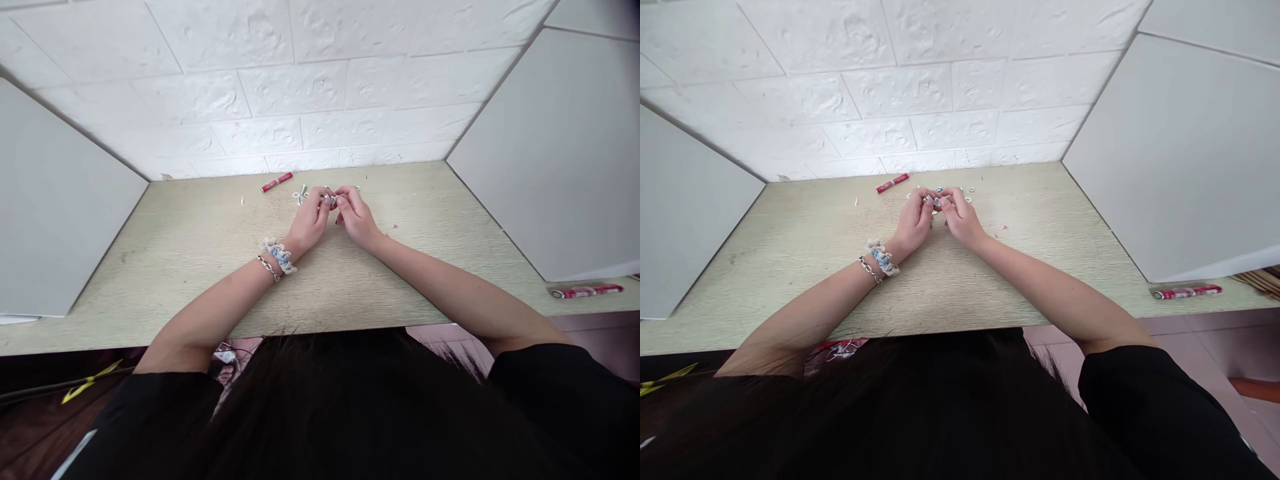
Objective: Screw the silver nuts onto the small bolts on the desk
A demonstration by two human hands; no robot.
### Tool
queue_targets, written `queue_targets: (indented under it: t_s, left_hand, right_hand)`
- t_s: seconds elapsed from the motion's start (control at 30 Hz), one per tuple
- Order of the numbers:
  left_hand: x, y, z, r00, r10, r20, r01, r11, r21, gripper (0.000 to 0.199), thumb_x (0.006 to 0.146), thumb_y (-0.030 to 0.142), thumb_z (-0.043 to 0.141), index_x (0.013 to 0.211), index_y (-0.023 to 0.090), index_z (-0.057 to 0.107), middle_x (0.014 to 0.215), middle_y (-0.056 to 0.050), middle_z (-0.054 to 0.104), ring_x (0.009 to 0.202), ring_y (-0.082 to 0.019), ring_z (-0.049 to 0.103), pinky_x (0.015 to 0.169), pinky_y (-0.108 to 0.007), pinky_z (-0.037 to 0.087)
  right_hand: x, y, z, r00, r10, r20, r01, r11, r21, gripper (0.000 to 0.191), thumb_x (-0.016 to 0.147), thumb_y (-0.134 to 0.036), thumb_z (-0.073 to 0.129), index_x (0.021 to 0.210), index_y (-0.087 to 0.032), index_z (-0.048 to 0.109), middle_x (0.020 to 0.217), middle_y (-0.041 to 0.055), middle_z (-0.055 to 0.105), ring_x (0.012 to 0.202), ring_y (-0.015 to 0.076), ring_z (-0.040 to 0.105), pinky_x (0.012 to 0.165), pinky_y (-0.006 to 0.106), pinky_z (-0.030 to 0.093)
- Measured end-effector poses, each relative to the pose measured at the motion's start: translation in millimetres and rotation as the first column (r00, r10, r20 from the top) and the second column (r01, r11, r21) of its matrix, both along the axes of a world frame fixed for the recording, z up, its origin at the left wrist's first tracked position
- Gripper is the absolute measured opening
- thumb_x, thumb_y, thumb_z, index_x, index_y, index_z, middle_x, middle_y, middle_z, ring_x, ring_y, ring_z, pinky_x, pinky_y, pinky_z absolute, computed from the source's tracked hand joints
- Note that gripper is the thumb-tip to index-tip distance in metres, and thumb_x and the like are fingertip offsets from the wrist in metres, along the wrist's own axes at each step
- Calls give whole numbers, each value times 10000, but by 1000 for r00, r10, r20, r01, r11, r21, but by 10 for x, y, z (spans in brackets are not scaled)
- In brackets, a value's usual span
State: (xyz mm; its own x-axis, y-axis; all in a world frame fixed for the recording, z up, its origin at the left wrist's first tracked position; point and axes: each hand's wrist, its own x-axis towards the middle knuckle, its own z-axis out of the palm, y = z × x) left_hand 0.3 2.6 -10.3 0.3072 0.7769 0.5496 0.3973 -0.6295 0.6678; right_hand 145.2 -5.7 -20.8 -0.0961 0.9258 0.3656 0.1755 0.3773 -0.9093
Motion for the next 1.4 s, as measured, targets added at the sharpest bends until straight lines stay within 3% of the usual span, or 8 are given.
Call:
queue_targets:
  t_s: [0.23, 0.37, 0.57, 0.9, 1.13, 1.4]
  left_hand:
    - [8, 29, -19, 993, 19, -115, -11, 997, 71, 172, 977, 286, 432, 1033, 184, 559, 953, -40, 638, 876, -127, 593, 737, -250, 493]
    - [3, 52, -40, 990, 21, -142, 0, 990, 142, 141, 959, 260, 481, 975, 188, 601, 967, -35, 629, 883, -127, 578, 786, -266, 503]
    - [2, 83, -79, 995, 28, -91, -15, 989, 146, 119, 926, 227, 549, 1018, 178, 606, 969, -31, 622, 837, -109, 586, 764, -249, 526]
    - [1, 48, -23, 988, 21, -153, -13, 998, 56, 283, 961, 300, 498, 1188, 177, 615, 1103, -75, 666, 930, -142, 635, 803, -280, 546]
    - [3, 47, -2, 978, 73, -195, -79, 997, -23, 275, 938, 311, 550, 1161, 206, 670, 1073, -59, 716, 947, -172, 659, 920, -358, 528]
    - [3, 34, -10, 981, 71, -181, -71, 997, 5, 249, 928, 251, 562, 1150, 208, 667, 1058, -50, 719, 944, -157, 654, 904, -324, 526]
  right_hand:
    - [-10, -44, 46, 999, -19, 40, 17, 999, 52, 477, 873, -687, 429, 943, -217, 464, 875, 5, 585, 643, 97, 513, 641, 285, 432]
    - [-13, -72, 82, 991, -76, 108, 71, 996, 51, 458, 873, -665, 456, 827, -209, 443, 758, -17, 550, 630, 105, 482, 618, 280, 383]
    - [-10, -68, 91, 981, -132, 144, 130, 991, 22, 564, 867, -722, 389, 645, -203, 384, 575, -27, 456, 577, 108, 430, 575, 277, 338]
    - [-2, -13, 59, 987, -123, -104, 118, 992, -52, 605, 784, -799, 403, 674, -205, 444, 562, -38, 433, 524, 93, 447, 528, 254, 396]
    - [-7, -5, 63, 987, -113, -111, 107, 992, -65, 617, 776, -809, 391, 679, -202, 447, 555, -37, 427, 515, 90, 435, 512, 245, 398]
    - [7, 32, 42, 997, -63, -49, 56, 990, -130, 636, 808, -803, 339, 646, -198, 454, 517, -24, 442, 508, 100, 450, 531, 248, 414]
